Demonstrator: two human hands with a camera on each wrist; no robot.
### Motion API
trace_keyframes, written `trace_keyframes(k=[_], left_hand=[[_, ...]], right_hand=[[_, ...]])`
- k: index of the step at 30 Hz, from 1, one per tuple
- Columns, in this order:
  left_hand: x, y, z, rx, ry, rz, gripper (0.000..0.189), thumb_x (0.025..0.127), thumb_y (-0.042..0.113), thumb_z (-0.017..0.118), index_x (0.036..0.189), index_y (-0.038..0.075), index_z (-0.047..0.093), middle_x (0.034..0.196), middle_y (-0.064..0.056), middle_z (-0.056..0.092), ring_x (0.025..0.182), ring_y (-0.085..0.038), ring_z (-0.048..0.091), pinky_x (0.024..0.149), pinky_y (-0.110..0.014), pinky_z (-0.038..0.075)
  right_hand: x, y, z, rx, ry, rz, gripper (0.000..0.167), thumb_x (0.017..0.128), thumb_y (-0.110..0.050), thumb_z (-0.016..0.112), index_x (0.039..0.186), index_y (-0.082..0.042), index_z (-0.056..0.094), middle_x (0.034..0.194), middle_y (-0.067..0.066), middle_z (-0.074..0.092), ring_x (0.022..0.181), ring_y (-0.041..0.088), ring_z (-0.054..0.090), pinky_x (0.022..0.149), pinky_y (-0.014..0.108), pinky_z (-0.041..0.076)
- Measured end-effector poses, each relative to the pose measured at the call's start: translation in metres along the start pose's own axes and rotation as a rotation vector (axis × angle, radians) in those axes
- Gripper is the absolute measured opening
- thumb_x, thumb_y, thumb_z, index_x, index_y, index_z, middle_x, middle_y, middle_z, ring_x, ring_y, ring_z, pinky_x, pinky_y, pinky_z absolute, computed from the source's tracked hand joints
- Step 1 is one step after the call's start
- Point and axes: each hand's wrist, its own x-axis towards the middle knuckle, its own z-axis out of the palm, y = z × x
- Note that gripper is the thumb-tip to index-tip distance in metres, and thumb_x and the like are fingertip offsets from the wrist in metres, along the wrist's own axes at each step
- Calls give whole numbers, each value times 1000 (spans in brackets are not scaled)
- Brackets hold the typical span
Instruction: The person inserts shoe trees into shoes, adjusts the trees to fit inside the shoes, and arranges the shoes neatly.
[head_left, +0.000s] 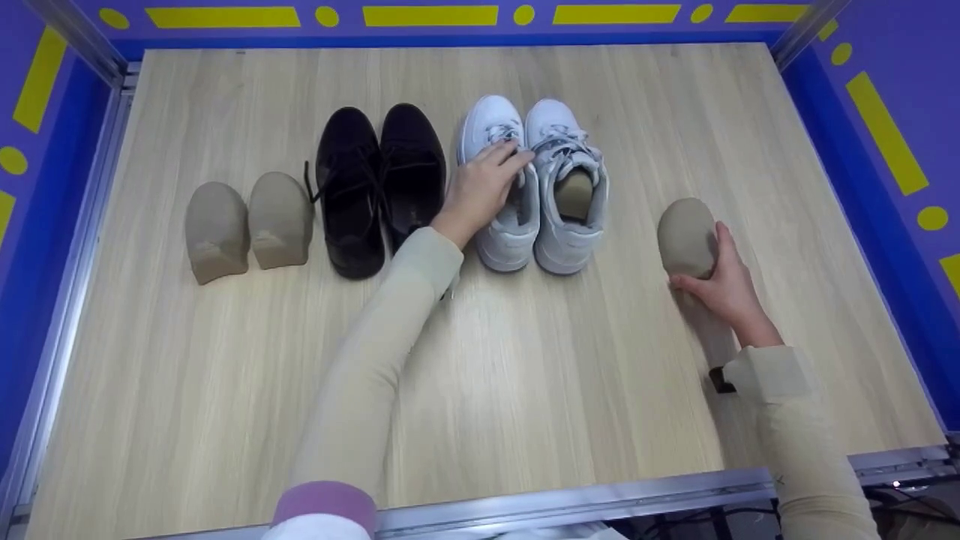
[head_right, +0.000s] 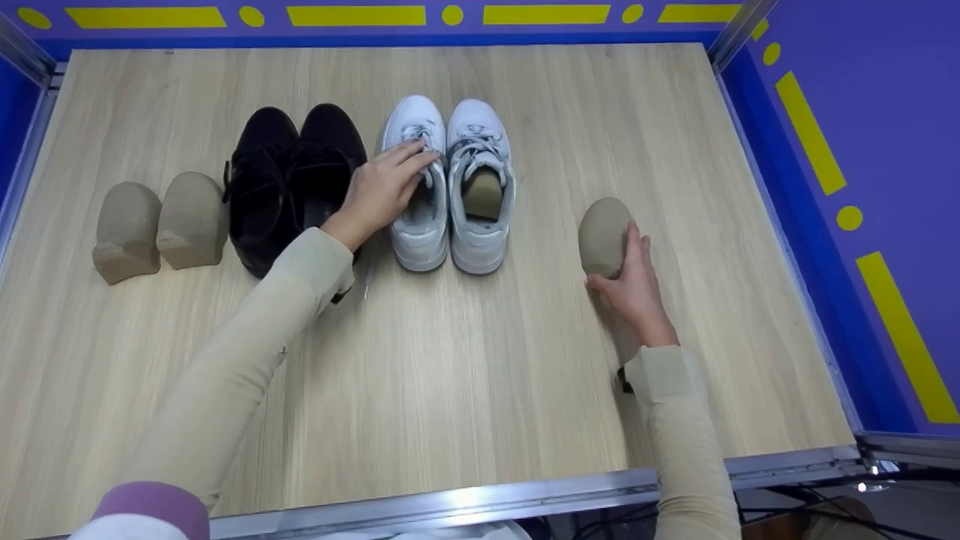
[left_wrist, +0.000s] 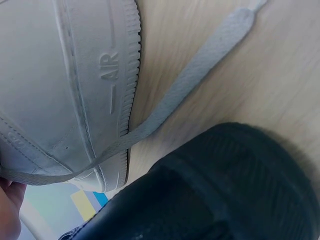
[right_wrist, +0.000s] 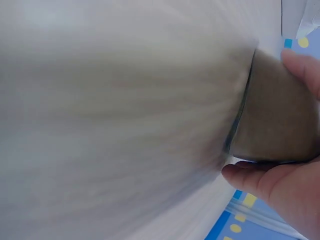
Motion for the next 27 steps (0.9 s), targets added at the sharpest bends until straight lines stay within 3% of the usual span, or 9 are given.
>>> trace_keyframes(k=[8,16,27], left_hand=[[-1,0,1,4,11,-7,34,89,13,45,121,20,54,128,-4,51,120,-22,46,97,-34,38],[-1,0,1,9,27,-10,35,88,12,46,120,21,55,127,-3,52,119,-20,47,93,-35,42],[0,1,-2,-9,-16,-17,34,89,14,46,122,20,54,129,-5,50,121,-22,44,98,-35,38]], right_hand=[[0,-8,0,-21,1,-13,99,76,-14,65,142,-10,-8,146,23,2,132,42,10,103,56,14],[-1,-16,1,-46,-8,-21,93,77,-20,65,142,-8,0,145,25,0,133,41,-3,104,56,9],[-1,-30,-4,-70,0,-61,82,81,-23,62,140,0,11,141,34,2,130,47,8,102,58,14]])
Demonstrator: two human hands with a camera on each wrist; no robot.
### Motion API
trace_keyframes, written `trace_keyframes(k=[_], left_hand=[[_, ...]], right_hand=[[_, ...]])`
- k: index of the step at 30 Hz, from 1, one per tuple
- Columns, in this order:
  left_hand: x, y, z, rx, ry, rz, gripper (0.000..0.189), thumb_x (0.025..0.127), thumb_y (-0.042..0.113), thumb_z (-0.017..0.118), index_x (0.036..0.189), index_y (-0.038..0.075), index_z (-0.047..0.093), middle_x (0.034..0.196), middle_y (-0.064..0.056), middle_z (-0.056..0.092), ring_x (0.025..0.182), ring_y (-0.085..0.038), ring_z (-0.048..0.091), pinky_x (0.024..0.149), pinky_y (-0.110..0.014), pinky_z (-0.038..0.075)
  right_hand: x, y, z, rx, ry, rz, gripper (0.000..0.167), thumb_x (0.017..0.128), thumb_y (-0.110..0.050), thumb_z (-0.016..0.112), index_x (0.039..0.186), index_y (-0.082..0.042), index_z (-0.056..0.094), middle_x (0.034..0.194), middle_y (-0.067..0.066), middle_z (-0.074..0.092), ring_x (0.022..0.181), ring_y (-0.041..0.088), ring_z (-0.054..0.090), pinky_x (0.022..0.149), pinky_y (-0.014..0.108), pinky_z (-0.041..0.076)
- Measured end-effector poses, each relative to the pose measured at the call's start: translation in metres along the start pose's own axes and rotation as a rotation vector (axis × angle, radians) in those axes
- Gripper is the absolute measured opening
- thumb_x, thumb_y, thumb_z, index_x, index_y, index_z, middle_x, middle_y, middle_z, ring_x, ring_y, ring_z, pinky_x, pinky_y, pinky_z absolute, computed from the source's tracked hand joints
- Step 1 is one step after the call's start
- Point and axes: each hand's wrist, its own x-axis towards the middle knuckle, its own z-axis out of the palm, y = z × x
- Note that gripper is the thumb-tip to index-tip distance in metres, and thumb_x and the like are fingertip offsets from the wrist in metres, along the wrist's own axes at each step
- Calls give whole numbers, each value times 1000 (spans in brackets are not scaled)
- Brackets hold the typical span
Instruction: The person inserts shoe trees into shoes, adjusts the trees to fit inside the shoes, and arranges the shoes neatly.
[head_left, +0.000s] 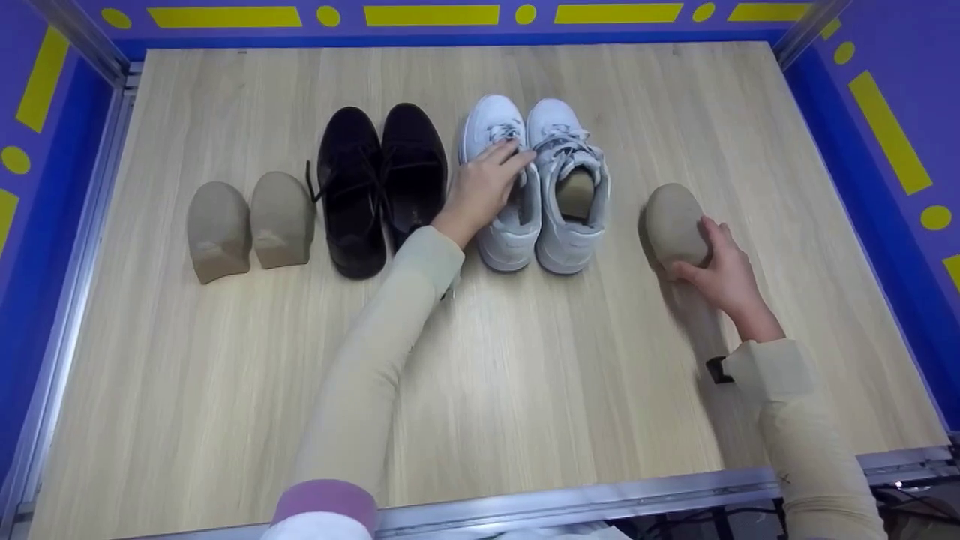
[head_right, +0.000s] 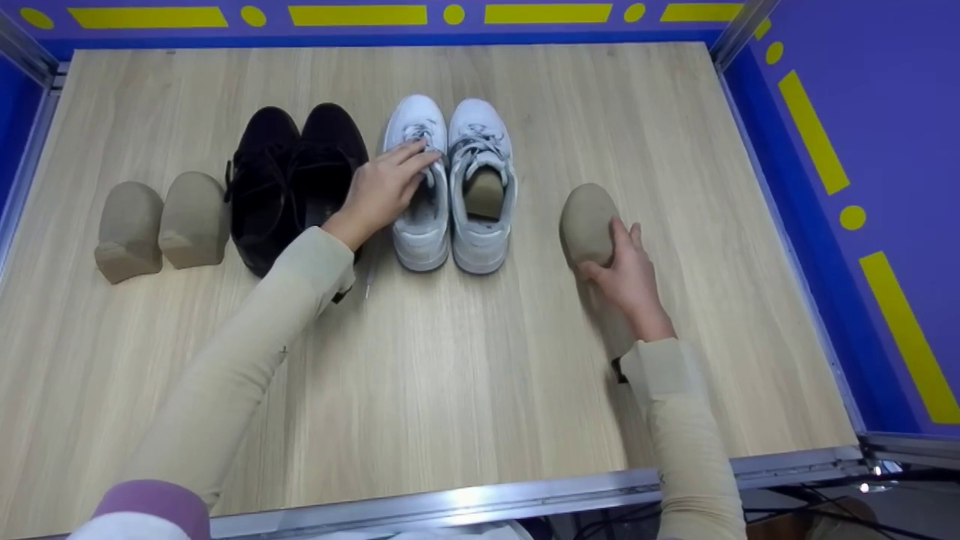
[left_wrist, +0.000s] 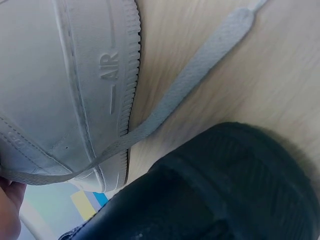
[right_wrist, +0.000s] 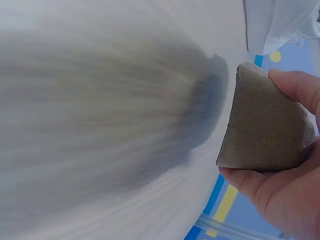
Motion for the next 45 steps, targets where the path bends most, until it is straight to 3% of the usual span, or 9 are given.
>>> trace_keyframes(k=[10,17,24,31,41,45], left_hand=[[4,-1,-3,-14,-22,20,32,90,16,46,120,20,55,128,-6,51,119,-22,47,98,-34,37],[5,-2,-7,-24,-20,39,30,90,16,46,118,20,57,125,-6,53,116,-21,50,97,-32,38],[11,-2,-12,13,-96,37,31,90,15,46,118,21,58,123,-4,54,115,-17,51,95,-32,40],[17,-2,-16,13,-133,55,32,89,9,45,116,18,60,117,2,59,110,-14,54,91,-30,43],[29,0,-24,41,-231,19,36,85,3,45,113,19,61,110,3,63,98,-22,60,84,-33,46],[32,0,-27,29,-249,-9,32,88,9,45,112,20,62,108,2,64,96,-24,60,83,-35,45]], right_hand=[[1,-17,-6,-20,65,-96,67,77,-13,65,133,5,31,137,32,25,130,44,16,100,56,21],[-1,-29,-8,-30,98,-119,65,77,-11,65,131,4,34,133,25,38,116,36,40,91,49,33],[-3,-40,-11,-30,108,-104,64,77,-14,65,132,0,35,134,21,39,122,35,36,95,49,31],[-4,-52,-13,-37,137,-120,62,77,-16,65,131,-3,38,133,19,42,110,33,45,84,46,36],[-6,-66,-13,-53,172,-145,61,74,-18,66,129,-5,42,129,16,48,97,28,49,78,40,35],[-6,-71,-13,-46,173,-160,61,73,-17,66,129,-6,43,128,15,48,101,27,49,80,41,35]])
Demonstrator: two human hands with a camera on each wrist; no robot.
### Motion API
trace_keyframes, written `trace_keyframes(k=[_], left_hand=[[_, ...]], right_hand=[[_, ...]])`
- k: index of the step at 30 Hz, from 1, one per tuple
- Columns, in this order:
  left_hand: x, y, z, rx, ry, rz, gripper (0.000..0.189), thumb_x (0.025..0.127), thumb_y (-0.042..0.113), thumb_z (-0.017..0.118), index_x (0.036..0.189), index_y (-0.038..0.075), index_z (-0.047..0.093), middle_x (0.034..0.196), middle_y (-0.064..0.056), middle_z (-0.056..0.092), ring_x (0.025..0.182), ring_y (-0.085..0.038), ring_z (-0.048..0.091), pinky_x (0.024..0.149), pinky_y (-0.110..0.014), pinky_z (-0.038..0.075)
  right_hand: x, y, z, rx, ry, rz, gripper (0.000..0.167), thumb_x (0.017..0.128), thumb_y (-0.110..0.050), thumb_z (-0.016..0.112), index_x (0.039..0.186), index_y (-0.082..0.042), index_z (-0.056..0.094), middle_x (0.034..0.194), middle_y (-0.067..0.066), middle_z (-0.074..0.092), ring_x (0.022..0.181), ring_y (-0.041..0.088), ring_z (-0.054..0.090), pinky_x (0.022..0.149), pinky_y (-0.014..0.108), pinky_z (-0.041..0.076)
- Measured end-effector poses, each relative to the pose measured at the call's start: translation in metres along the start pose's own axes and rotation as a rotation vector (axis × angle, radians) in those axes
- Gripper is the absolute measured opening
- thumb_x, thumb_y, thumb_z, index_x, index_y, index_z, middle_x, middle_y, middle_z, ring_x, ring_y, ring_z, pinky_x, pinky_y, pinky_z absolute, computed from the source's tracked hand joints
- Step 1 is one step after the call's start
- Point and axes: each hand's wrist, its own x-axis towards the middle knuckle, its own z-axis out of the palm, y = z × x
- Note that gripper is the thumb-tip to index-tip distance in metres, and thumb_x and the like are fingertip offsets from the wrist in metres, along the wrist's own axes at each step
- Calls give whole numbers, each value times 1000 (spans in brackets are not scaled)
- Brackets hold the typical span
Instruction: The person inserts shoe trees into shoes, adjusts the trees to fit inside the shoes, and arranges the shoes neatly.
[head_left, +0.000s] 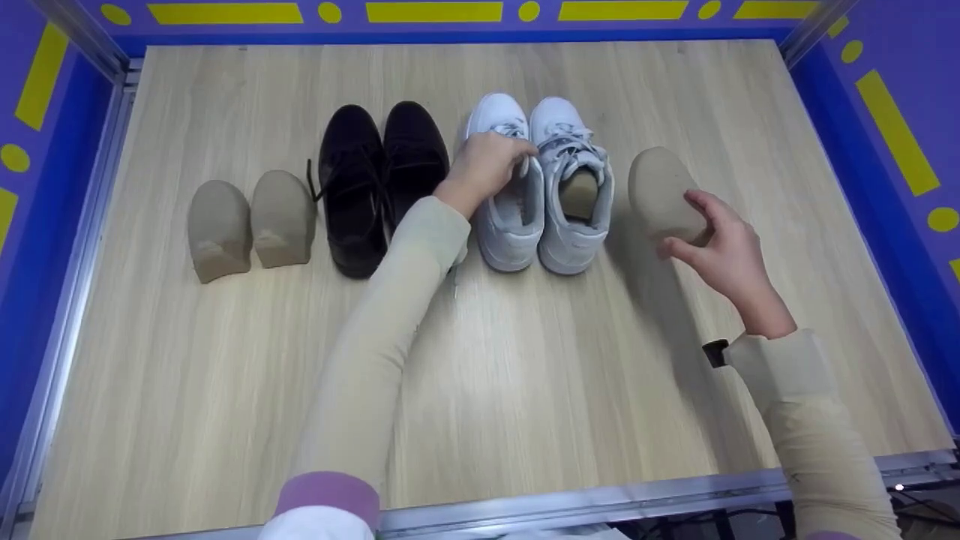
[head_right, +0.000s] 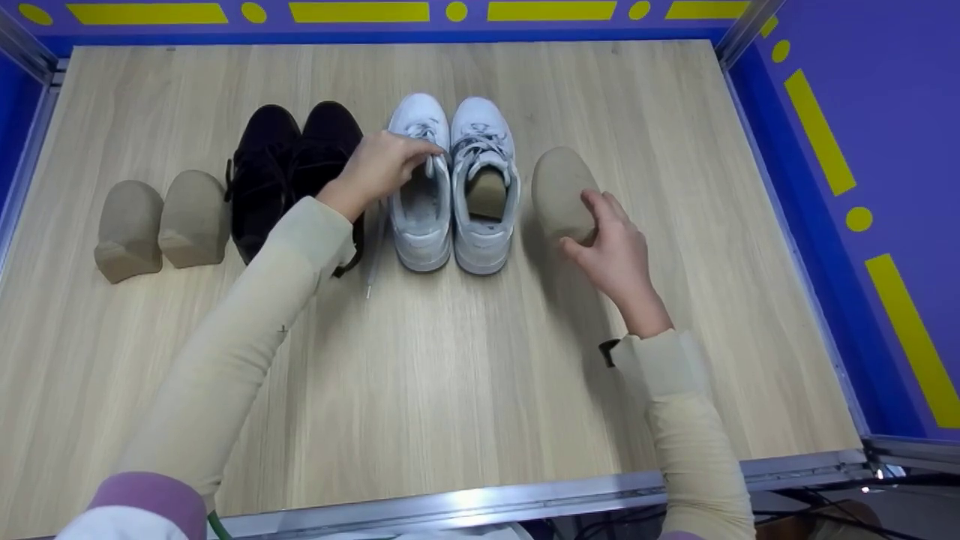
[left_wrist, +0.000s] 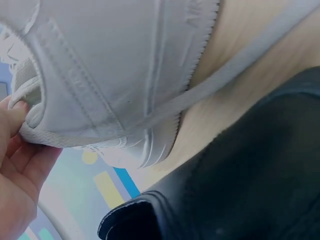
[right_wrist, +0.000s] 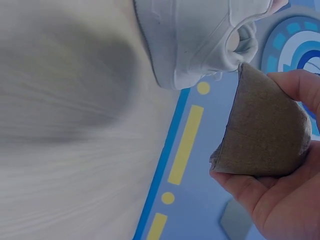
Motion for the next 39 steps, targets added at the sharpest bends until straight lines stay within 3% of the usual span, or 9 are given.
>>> trace_keyframes(k=[2,9,15,19,22,25,28,35,39], left_hand=[[0,0,-1,-18,-8,-15,29,90,14,45,112,21,62,109,3,63,98,-23,59,84,-35,45],[-4,-2,1,-44,7,2,30,91,22,46,118,20,57,117,2,60,106,-20,56,89,-35,42],[-11,-5,2,-54,-23,33,40,90,23,47,130,19,45,129,-1,50,119,-20,46,100,-34,33],[-18,-7,6,-18,35,99,47,86,20,53,131,15,41,135,-5,43,124,-22,39,105,-33,28],[-23,-9,11,17,122,173,42,82,16,58,122,12,48,136,-7,41,125,-24,37,105,-34,27],[-28,-9,15,51,203,257,21,81,11,55,102,10,57,134,-8,43,125,-24,38,101,-37,31],[-31,-9,17,105,223,306,13,81,9,52,89,11,63,135,-7,43,125,-24,38,97,-40,34],[-33,-8,15,216,103,230,22,82,24,58,102,22,65,142,-3,33,129,-23,31,98,-40,31],[-33,-9,16,225,117,218,25,82,26,59,105,18,61,139,-4,38,126,-24,35,97,-40,32]], right_hand=[[0,-3,0,-4,-8,-5,61,74,-18,66,129,-7,43,128,14,48,100,26,49,80,38,36],[-2,-12,0,-17,-27,-25,61,74,-23,67,129,-11,44,126,9,51,67,3,45,62,15,35],[-2,-16,3,24,-56,-31,64,74,-23,67,131,-11,41,128,8,50,64,2,44,58,13,35],[-1,-18,5,35,-62,-42,64,74,-22,68,131,-10,42,128,9,49,63,3,44,59,13,35],[-1,-20,6,37,-59,-46,63,73,-21,68,130,-10,43,128,9,50,66,2,43,62,13,34],[0,-22,6,37,-56,-55,62,74,-19,67,130,-10,43,128,9,50,67,4,43,62,14,33],[0,-24,7,33,-59,-59,62,74,-18,66,130,-9,42,128,9,50,69,6,42,62,15,33],[1,-29,7,34,-73,-63,62,74,-18,66,131,-11,42,128,8,49,74,10,43,66,16,32],[2,-31,8,42,-79,-72,62,74,-18,66,131,-10,42,128,8,49,80,12,44,68,15,32]])
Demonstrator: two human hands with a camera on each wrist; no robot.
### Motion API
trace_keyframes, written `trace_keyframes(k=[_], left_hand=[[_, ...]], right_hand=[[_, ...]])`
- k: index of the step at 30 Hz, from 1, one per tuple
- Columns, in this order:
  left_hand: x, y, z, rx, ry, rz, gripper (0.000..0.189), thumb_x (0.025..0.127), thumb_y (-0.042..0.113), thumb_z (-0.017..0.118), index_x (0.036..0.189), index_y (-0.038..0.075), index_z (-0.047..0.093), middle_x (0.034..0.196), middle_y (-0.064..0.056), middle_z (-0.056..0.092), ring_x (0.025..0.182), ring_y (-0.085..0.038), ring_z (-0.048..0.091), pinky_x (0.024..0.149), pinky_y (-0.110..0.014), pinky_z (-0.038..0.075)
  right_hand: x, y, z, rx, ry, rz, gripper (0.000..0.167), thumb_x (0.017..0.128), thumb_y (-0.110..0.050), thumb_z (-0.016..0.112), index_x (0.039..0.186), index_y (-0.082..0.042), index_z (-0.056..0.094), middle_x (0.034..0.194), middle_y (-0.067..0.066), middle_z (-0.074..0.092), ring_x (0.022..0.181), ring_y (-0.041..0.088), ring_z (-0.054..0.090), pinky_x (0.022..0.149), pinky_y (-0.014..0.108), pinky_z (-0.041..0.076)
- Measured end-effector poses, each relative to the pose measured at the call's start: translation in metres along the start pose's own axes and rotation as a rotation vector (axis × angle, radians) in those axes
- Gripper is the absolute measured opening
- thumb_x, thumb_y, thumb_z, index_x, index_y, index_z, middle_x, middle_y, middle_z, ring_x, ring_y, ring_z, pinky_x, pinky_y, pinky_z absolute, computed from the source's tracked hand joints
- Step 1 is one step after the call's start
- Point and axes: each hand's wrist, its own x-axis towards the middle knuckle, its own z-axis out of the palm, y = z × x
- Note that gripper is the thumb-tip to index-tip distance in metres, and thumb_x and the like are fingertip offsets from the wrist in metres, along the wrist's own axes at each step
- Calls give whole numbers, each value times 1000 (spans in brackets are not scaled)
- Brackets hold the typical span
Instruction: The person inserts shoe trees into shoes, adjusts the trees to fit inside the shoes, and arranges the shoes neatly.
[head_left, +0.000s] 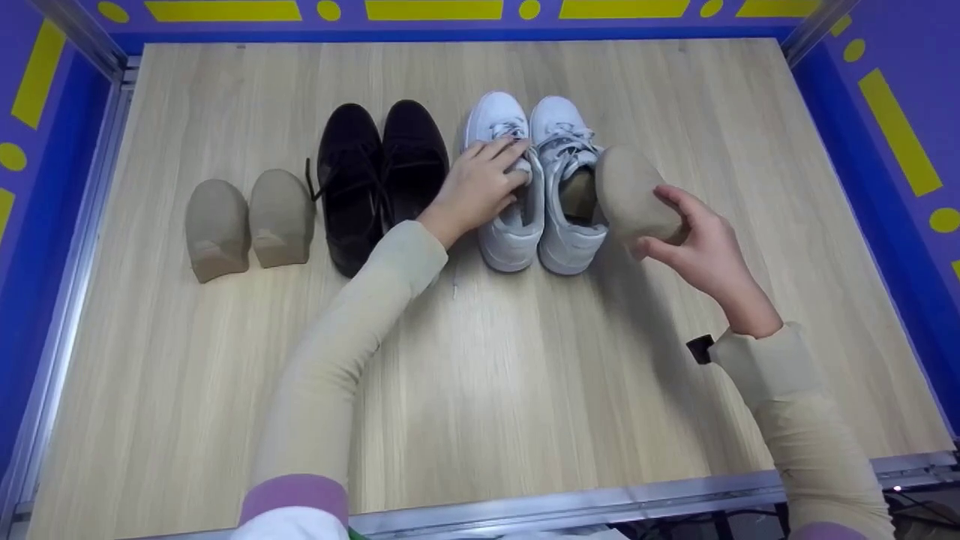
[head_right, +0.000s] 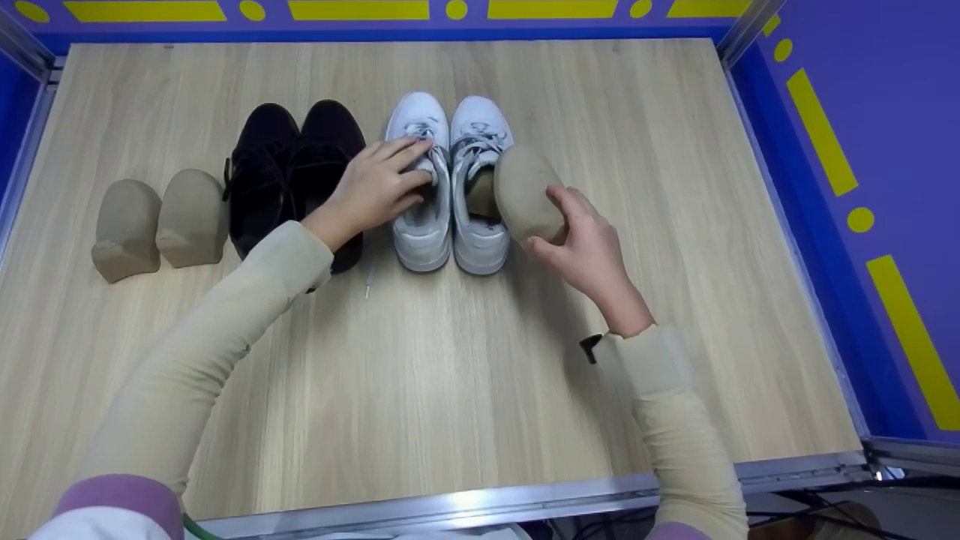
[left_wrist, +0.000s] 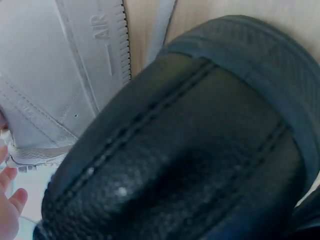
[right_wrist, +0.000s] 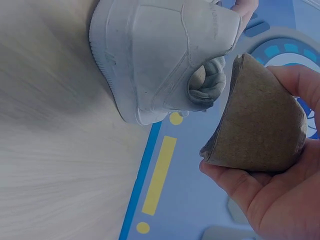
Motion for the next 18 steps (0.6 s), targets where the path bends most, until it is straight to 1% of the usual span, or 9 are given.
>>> trace_keyframes(k=[6,9,11,16,18], left_hand=[[-1,0,4,4,97,-23,29,81,29,59,106,15,57,130,-6,49,118,-24,44,93,-39,37],[-1,1,7,13,131,-41,30,81,30,58,107,15,56,126,-7,52,115,-25,47,91,-39,38],[0,2,9,27,163,-52,28,82,30,56,106,14,56,123,-8,54,113,-25,49,88,-39,40],[2,5,16,69,306,-55,18,88,21,46,98,13,59,112,-7,60,103,-24,56,80,-36,47],[2,5,16,70,334,-50,19,89,16,42,97,13,60,110,-7,61,100,-23,57,76,-35,49]], right_hand=[[1,-5,2,15,-33,-21,62,75,-18,66,131,-9,41,131,8,47,94,18,47,73,13,32],[1,-8,2,20,-48,-32,61,76,-18,66,131,-8,41,131,8,47,98,18,47,74,12,32],[1,-10,3,22,-53,-35,61,76,-19,66,131,-8,41,131,8,47,94,18,47,73,12,33],[1,-16,5,23,-58,-58,59,76,-16,66,129,-8,43,127,8,49,86,15,47,69,13,34],[0,-18,6,21,-59,-71,58,75,-15,66,128,-7,43,125,8,51,83,13,47,68,13,35]])
